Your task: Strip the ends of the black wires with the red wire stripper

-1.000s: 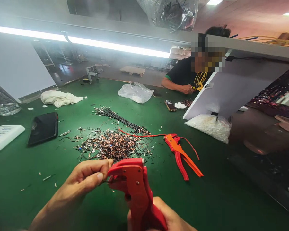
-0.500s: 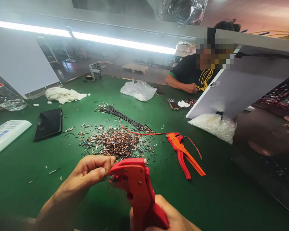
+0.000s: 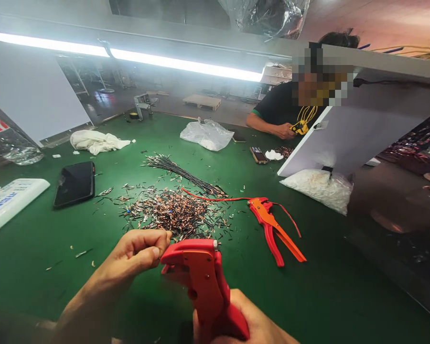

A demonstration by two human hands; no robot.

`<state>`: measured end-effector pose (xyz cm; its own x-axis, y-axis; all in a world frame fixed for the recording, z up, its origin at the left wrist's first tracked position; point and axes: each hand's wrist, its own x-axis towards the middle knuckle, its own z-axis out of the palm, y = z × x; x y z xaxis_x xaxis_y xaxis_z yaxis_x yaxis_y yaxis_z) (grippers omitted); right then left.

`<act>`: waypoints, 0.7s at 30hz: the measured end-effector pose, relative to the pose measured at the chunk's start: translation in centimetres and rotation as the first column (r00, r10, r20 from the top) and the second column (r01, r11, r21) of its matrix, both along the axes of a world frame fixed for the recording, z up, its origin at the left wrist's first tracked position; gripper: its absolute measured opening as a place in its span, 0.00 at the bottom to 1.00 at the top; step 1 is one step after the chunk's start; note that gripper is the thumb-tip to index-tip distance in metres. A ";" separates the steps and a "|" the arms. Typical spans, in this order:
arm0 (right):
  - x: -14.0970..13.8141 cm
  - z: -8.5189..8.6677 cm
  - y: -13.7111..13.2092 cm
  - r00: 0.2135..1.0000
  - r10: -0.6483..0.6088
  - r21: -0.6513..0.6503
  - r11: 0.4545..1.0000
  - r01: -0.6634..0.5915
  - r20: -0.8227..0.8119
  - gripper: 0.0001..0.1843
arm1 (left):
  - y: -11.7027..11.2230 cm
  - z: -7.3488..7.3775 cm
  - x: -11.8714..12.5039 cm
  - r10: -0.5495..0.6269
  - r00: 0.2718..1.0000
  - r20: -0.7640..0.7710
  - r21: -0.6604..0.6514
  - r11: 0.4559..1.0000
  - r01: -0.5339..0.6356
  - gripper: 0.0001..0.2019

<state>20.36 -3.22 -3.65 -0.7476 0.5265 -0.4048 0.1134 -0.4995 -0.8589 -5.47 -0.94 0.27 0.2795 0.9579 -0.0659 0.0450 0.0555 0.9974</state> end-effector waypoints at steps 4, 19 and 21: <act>-0.5 -0.4 0.2 0.995 0.031 0.055 0.998 -0.025 -0.096 0.16 | 0.0 0.2 0.0 -0.011 1.000 -0.023 -0.013 1.000 0.011 0.10; -0.8 -1.0 -0.5 0.944 -0.317 -0.122 0.945 0.305 -0.092 0.27 | 0.2 -1.2 0.6 0.231 0.970 -0.081 0.330 0.924 -0.192 0.05; -1.0 -0.7 -0.3 0.941 -0.316 -0.141 0.944 0.298 -0.124 0.27 | 0.3 -1.3 1.0 0.283 0.956 -0.073 0.444 0.868 -0.223 0.05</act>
